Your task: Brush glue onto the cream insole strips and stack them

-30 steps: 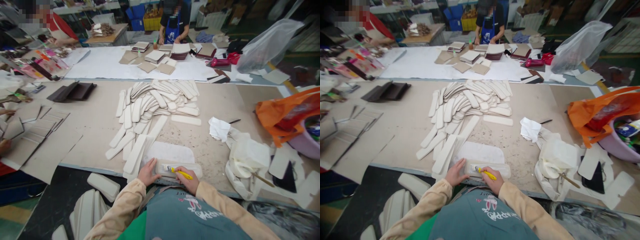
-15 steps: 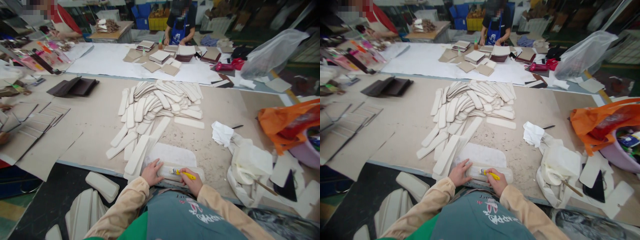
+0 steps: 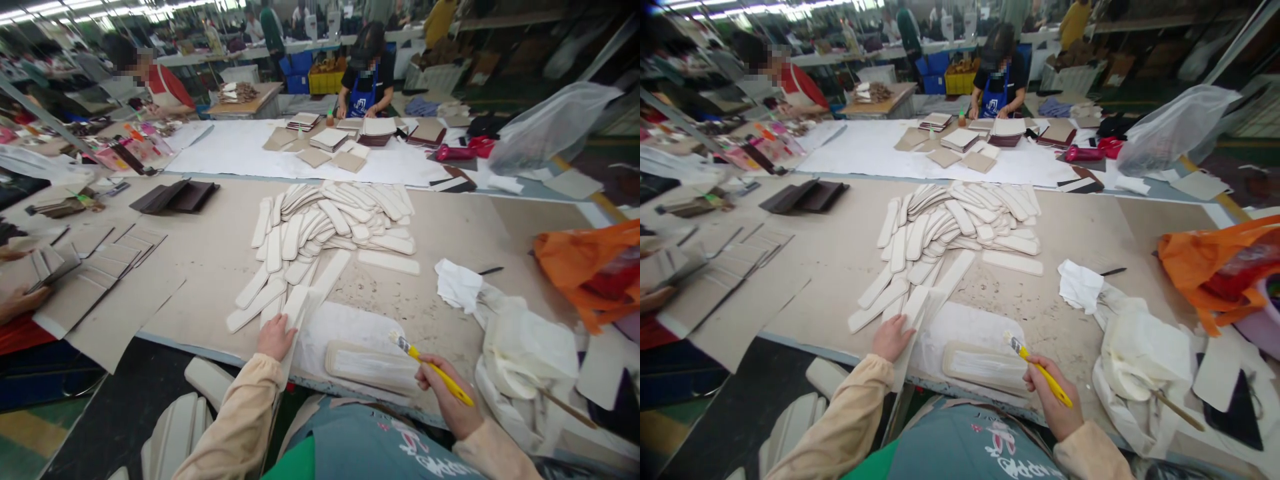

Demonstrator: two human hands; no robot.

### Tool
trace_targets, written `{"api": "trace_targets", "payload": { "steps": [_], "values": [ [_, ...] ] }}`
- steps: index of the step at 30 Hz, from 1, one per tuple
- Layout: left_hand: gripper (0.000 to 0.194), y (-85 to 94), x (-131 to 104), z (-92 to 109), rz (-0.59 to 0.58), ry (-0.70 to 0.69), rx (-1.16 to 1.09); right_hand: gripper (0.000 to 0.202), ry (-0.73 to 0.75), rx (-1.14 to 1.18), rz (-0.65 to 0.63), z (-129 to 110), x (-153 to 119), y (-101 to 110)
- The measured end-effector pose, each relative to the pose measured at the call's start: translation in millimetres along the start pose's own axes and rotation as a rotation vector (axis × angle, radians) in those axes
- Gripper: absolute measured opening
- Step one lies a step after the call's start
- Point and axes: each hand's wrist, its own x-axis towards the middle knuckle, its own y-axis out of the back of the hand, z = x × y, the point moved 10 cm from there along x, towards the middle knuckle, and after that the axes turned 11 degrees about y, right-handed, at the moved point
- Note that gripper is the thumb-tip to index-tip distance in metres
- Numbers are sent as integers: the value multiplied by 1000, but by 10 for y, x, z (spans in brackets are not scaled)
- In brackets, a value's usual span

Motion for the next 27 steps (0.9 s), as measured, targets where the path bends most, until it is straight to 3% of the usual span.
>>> {"api": "trace_targets", "payload": {
  "steps": [6, 15, 27],
  "values": [
    [44, -57, 54, -94, -11, 33, -40, 30, 60, -19, -58, -62, 22, -4],
    [34, -33, 143, -234, 7, 60, -139, 32, 37, -4, -48, 78, 9, 93],
    [20, 38, 153, -201, 43, 66, -135, 31, 64, -21, -55, 125, 16, 221]
  ]
}}
